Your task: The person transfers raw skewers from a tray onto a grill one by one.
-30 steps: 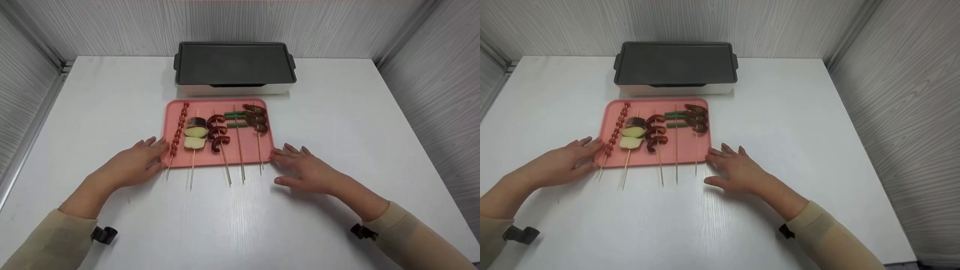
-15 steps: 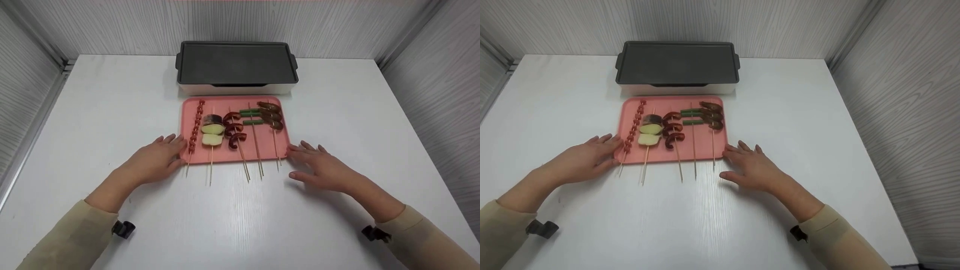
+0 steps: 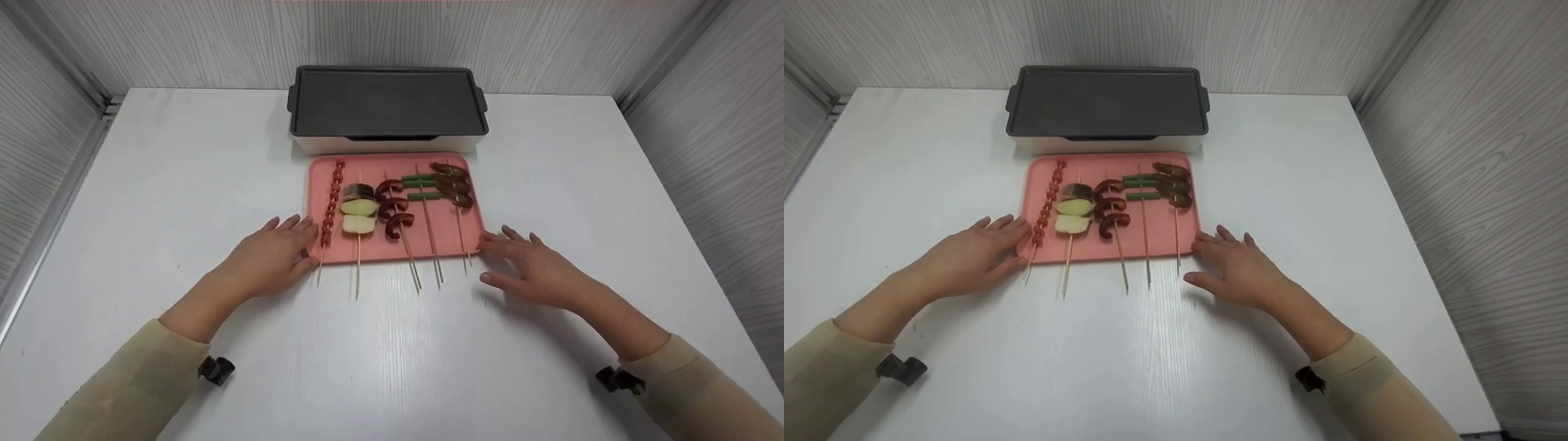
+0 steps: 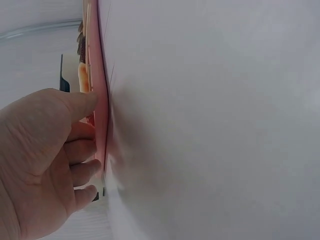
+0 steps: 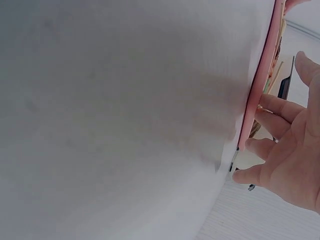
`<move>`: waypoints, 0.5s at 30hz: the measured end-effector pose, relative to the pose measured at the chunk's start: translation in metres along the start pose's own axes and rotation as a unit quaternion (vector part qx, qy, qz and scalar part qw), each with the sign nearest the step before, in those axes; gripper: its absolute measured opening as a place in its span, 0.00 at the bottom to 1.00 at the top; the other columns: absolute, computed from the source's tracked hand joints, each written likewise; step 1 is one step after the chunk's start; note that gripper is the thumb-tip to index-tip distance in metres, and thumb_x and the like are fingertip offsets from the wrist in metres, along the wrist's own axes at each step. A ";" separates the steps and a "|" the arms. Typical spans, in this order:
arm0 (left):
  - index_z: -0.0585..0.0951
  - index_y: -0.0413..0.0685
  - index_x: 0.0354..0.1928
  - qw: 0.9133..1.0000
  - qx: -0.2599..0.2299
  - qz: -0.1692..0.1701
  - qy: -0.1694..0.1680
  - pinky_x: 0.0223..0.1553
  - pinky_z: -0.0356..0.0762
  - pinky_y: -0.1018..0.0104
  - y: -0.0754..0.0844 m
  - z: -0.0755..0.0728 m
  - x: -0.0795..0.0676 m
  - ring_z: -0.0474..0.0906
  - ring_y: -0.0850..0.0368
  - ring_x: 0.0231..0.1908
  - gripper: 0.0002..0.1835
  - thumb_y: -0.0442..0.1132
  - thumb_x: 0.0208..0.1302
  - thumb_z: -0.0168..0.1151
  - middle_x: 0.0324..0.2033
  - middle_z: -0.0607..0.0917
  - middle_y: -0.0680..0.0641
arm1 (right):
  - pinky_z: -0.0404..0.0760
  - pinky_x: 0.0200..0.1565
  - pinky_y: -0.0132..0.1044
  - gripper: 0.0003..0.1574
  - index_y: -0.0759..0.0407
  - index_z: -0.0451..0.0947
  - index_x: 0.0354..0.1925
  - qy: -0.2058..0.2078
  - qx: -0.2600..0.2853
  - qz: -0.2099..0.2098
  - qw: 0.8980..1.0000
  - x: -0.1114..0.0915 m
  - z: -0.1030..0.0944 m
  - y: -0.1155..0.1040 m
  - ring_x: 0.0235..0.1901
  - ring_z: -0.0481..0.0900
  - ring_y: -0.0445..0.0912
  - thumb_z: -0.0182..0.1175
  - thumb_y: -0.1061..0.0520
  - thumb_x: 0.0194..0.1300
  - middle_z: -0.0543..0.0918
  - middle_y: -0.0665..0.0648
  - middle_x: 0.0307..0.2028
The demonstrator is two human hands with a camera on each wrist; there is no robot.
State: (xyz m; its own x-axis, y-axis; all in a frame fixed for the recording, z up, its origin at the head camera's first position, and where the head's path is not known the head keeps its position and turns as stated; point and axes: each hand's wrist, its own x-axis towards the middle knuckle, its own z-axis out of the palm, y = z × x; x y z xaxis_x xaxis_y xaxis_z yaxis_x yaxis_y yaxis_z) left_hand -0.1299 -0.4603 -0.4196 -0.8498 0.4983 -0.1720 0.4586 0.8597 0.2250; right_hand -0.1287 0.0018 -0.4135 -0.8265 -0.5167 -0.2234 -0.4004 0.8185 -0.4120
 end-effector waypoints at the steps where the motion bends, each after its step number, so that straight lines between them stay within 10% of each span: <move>1: 0.67 0.32 0.78 1.000 0.002 -0.003 -0.001 0.79 0.53 0.37 0.000 0.000 0.001 0.59 0.35 0.78 0.37 0.51 0.79 0.58 0.77 0.66 0.34 | 0.47 0.77 0.71 0.48 0.53 0.69 0.79 0.001 0.001 0.002 1.000 0.000 0.000 0.000 0.82 0.52 0.58 0.57 0.27 0.75 0.65 0.54 0.80; 9: 0.62 0.32 0.80 1.000 0.011 -0.018 -0.014 0.79 0.52 0.35 0.000 -0.003 0.005 0.54 0.34 0.80 0.43 0.56 0.78 0.58 0.79 0.61 0.34 | 0.65 0.74 0.65 0.40 0.59 0.74 0.74 0.074 0.021 0.011 0.997 0.005 0.003 -0.006 0.76 0.67 0.60 0.61 0.36 0.78 0.77 0.59 0.72; 15: 0.61 0.32 0.80 0.999 0.010 -0.019 -0.037 0.79 0.50 0.35 0.000 -0.008 0.006 0.52 0.34 0.80 0.42 0.57 0.79 0.56 0.80 0.60 0.34 | 0.86 0.56 0.57 0.28 0.63 0.82 0.65 0.170 0.083 0.046 0.981 0.009 0.002 -0.013 0.50 0.88 0.56 0.63 0.46 0.78 0.90 0.61 0.53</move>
State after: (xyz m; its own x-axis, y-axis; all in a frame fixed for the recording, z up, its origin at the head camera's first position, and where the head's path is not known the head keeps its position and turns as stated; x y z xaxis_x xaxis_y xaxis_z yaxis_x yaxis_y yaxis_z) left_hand -0.1370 -0.4579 -0.4131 -0.8454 0.4715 -0.2509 0.4322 0.8799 0.1973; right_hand -0.1303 -0.0138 -0.4115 -0.9518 -0.3052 0.0293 -0.2706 0.7912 -0.5484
